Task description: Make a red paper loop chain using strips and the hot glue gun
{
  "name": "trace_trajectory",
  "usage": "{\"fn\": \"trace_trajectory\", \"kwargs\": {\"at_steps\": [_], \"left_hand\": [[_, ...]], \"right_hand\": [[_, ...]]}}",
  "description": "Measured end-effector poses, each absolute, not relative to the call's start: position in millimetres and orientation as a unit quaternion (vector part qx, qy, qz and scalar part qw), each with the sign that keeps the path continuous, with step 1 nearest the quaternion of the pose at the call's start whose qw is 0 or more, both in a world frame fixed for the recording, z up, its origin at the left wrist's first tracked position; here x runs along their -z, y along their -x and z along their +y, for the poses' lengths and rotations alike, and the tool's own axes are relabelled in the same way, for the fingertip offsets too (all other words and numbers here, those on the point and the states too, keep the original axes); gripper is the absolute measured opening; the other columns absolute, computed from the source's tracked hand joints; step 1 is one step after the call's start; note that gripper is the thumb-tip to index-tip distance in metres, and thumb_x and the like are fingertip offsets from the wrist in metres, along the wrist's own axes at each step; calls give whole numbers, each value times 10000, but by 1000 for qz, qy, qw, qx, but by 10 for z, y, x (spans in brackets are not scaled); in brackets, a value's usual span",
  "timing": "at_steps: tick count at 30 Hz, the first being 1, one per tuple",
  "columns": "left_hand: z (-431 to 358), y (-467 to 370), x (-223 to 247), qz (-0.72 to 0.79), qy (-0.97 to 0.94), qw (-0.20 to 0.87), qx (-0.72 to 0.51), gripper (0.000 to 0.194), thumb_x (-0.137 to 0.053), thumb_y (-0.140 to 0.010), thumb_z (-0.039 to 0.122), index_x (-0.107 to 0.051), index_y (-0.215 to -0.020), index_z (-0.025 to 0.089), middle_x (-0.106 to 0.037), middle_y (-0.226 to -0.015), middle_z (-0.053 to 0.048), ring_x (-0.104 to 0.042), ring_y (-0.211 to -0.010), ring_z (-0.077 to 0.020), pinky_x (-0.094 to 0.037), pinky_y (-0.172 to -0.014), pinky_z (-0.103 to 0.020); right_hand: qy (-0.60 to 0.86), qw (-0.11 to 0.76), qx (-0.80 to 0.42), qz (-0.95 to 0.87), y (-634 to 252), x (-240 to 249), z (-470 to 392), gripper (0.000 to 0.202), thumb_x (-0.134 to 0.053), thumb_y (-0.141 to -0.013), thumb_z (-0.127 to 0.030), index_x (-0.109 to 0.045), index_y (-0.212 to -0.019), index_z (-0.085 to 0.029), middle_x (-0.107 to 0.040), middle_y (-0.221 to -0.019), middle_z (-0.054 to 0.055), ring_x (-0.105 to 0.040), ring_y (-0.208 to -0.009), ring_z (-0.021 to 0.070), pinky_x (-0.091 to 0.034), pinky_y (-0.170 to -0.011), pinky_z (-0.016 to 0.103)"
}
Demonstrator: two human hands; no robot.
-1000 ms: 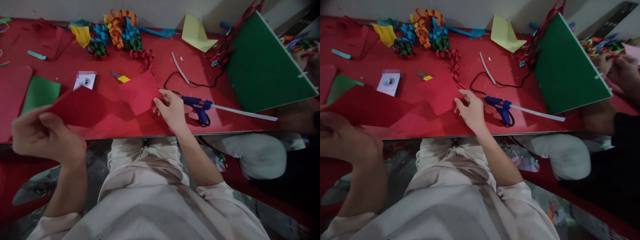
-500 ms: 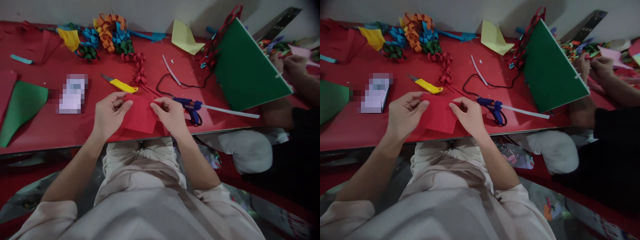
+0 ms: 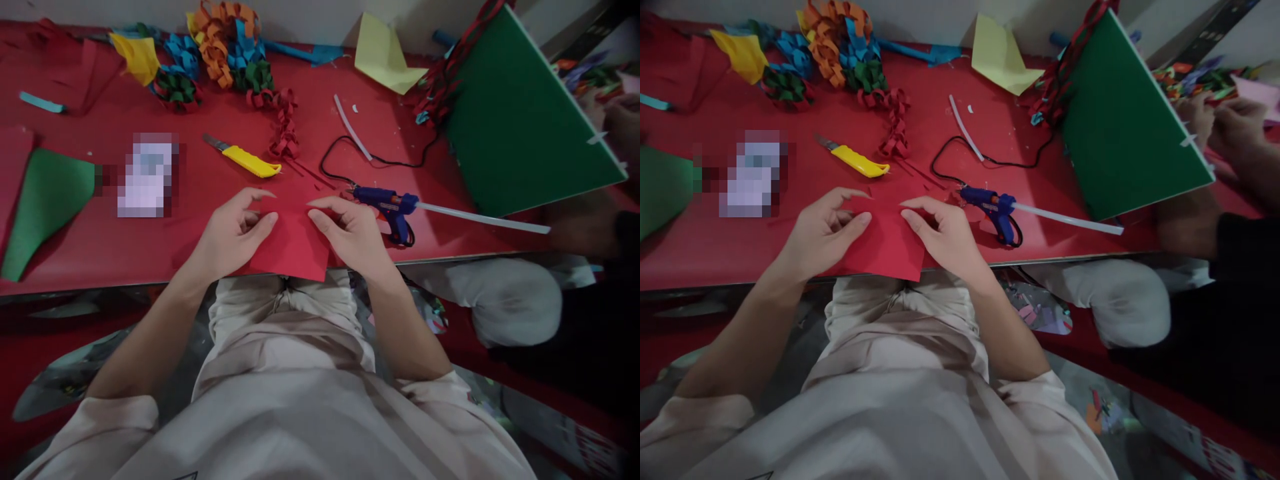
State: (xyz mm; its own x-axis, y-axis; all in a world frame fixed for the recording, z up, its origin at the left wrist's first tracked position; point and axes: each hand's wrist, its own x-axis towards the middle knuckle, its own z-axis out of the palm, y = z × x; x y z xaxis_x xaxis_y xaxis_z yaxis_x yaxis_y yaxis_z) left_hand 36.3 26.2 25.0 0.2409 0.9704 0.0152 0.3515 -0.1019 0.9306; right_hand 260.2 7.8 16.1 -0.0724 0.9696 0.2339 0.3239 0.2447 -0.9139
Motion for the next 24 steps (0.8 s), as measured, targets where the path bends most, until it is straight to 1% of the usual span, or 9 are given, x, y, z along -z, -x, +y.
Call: {"fn": "trace_trajectory", "kwargs": {"at_steps": [3,6,7,9,12,15,18,21,24], "left_hand": [[270,-374,-194,482,-644,465,-370,338,-675,-934,430,-675,-1207,231,-652,-707,14,-584,-562,-121,-432,-508,-207],[271,-359,-101,477,-636,434,-423,240,-642,-963,398,-708,-1125,233,-705,-871,-22,-632,-691,-136,-484,-598,-228],[267,-351,-80,473,-640,427,-430,217,-657,-955,388,-719,-1092,232,-716,-918,-30,-644,-736,-143,-498,-627,-234],[252,-335,-62,467,-646,430,-424,211,-687,-937,398,-734,-1051,228,-734,-991,-50,-667,-827,-166,-525,-680,-248],[228,-328,-81,478,-643,430,-415,255,-683,-943,456,-746,-967,210,-744,-948,-66,-674,-859,-182,-539,-706,-258],[210,-343,-115,501,-648,392,-418,238,-717,-925,438,-761,-930,204,-744,-885,-48,-629,-728,-139,-503,-633,-233],[191,-367,-147,520,-649,374,-410,255,-774,-880,397,-778,-1073,230,-750,-886,-24,-558,-598,-96,-445,-528,-212],[178,-377,-167,526,-641,379,-412,248,-776,-876,383,-793,-1064,221,-751,-857,-28,-613,-633,-110,-497,-559,-210],[179,-356,-157,526,-633,400,-404,255,-803,-848,383,-803,-1030,204,-756,-825,-36,-670,-685,-140,-555,-617,-228]], "right_hand": [[507,459,-384,-620,-2603,-166,83,266,-701,-923,-348,-756,-1143,-209,-758,-864,6,-676,-734,142,-551,-682,260],[501,465,-413,-602,-2593,-114,54,328,-708,-912,-321,-731,-1222,-217,-687,-718,-35,-612,-615,114,-504,-602,236],[496,472,-411,-603,-2591,-99,43,297,-696,-913,-300,-745,-1194,-218,-700,-734,-30,-628,-638,115,-517,-628,239],[483,484,-396,-613,-2592,-89,18,232,-647,-916,-235,-784,-1102,-218,-772,-867,4,-700,-780,134,-563,-748,262],[466,473,-392,-637,-2599,-125,-22,256,-595,-894,-167,-815,-1017,-207,-818,-1055,43,-744,-978,171,-582,-901,302],[463,450,-415,-641,-2584,-167,-43,255,-595,-931,-232,-812,-1059,-196,-822,-1077,63,-749,-974,181,-591,-876,303],[469,463,-428,-618,-2531,-154,-26,217,-671,-942,-344,-805,-1047,-209,-818,-1071,63,-742,-987,191,-592,-875,312],[483,483,-416,-600,-2483,-109,13,210,-772,-874,-328,-798,-1057,-227,-810,-1072,42,-729,-976,190,-590,-887,327],[514,485,-399,-584,-2479,-86,34,219,-790,-837,-272,-801,-1049,-221,-803,-970,17,-701,-840,158,-583,-808,305]]}}
